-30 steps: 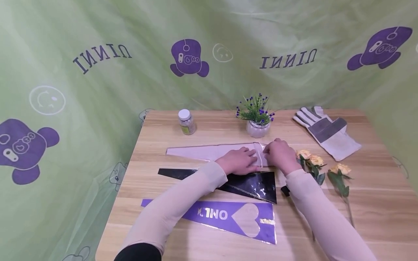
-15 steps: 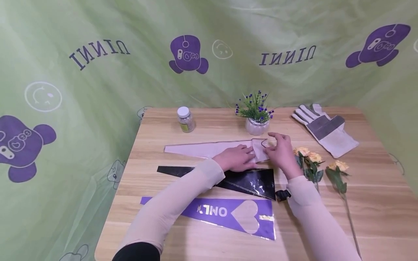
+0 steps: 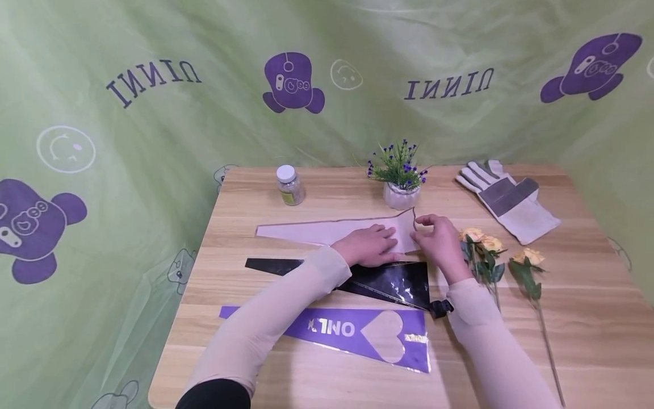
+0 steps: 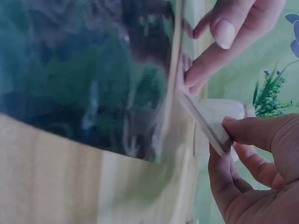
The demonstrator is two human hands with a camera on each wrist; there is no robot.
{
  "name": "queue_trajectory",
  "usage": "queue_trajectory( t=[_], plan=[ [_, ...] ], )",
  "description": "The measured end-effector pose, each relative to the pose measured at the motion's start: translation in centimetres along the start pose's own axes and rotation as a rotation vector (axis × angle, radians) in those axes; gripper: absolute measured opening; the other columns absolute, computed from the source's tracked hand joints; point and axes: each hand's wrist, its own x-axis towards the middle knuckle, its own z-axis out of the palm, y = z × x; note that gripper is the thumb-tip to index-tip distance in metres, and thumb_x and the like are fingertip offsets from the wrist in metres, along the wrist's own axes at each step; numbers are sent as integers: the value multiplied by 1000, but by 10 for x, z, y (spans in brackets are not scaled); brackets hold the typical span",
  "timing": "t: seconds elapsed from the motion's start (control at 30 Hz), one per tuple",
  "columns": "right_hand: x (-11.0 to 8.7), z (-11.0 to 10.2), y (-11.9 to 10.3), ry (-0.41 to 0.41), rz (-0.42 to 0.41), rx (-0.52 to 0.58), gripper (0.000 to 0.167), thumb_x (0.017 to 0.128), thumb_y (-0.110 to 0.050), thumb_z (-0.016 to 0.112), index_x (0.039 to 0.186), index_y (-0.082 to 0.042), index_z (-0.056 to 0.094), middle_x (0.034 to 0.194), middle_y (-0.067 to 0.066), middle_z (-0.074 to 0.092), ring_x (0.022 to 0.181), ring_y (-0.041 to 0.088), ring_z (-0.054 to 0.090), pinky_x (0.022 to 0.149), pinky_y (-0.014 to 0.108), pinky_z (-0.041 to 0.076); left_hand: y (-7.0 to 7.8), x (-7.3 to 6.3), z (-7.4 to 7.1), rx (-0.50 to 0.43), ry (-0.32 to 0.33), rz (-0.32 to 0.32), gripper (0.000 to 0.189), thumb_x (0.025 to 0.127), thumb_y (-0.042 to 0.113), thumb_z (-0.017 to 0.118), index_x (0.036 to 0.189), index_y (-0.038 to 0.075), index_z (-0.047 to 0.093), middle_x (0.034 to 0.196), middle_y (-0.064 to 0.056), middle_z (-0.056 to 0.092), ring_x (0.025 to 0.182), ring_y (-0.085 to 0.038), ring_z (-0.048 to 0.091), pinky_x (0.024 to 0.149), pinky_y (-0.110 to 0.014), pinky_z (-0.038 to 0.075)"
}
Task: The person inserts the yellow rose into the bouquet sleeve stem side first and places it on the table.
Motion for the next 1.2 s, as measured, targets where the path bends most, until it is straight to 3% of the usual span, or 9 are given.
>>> queue_trajectory(
  t=[0.23,0.53,0.67,0.77,0.97,1.07,1.2],
  plan=[
    [-1,2,3,23,-11,11,35,92,-9,72,123,2,59,100,22,72,86,36,71,77,50,51,-1,-2,-1,3,-2,3,61,107,55,34,155,20,44,165,-6,26,150,-29,23,118,-36,23],
    [1,3,4,44,-88,-25,24,92,-8,73,113,-2,66,90,17,74,78,31,71,68,45,51,0,-2,-3,-5,4,0,62,107,55,36,156,18,42,165,-6,26,150,-29,23,118,-36,23],
    [0,2,3,43,-110,-48,17,95,-16,70,104,-2,71,89,14,73,76,28,69,68,42,48,3,-1,-2,-13,13,-26,64,106,55,38,160,20,32,164,-5,28,149,-27,26,117,-38,26],
    [-2,0,2,37,-105,-52,21,97,-21,67,101,0,72,92,15,72,77,29,68,69,43,48,8,3,-2,0,38,-59,67,105,58,38,162,26,25,160,-3,35,144,-26,32,113,-44,31],
    [-3,2,0,-11,-131,-118,26,101,-17,55,106,1,74,97,17,72,85,34,65,76,50,49,15,11,3,62,79,-117,59,104,61,36,156,34,40,145,-5,43,128,-26,41,100,-45,41],
    [-3,4,0,-42,-162,-140,28,99,-12,51,109,0,75,79,15,67,71,32,60,68,47,46,14,15,3,-35,122,-159,49,106,54,38,148,34,53,140,-4,47,125,-25,42,94,-42,45],
    [-3,6,1,-46,-206,-152,31,90,-6,53,110,1,75,74,11,64,59,25,50,60,40,41,8,23,-2,-348,255,-230,34,106,40,50,128,29,72,126,5,64,115,-21,52,91,-36,44]
  ],
)
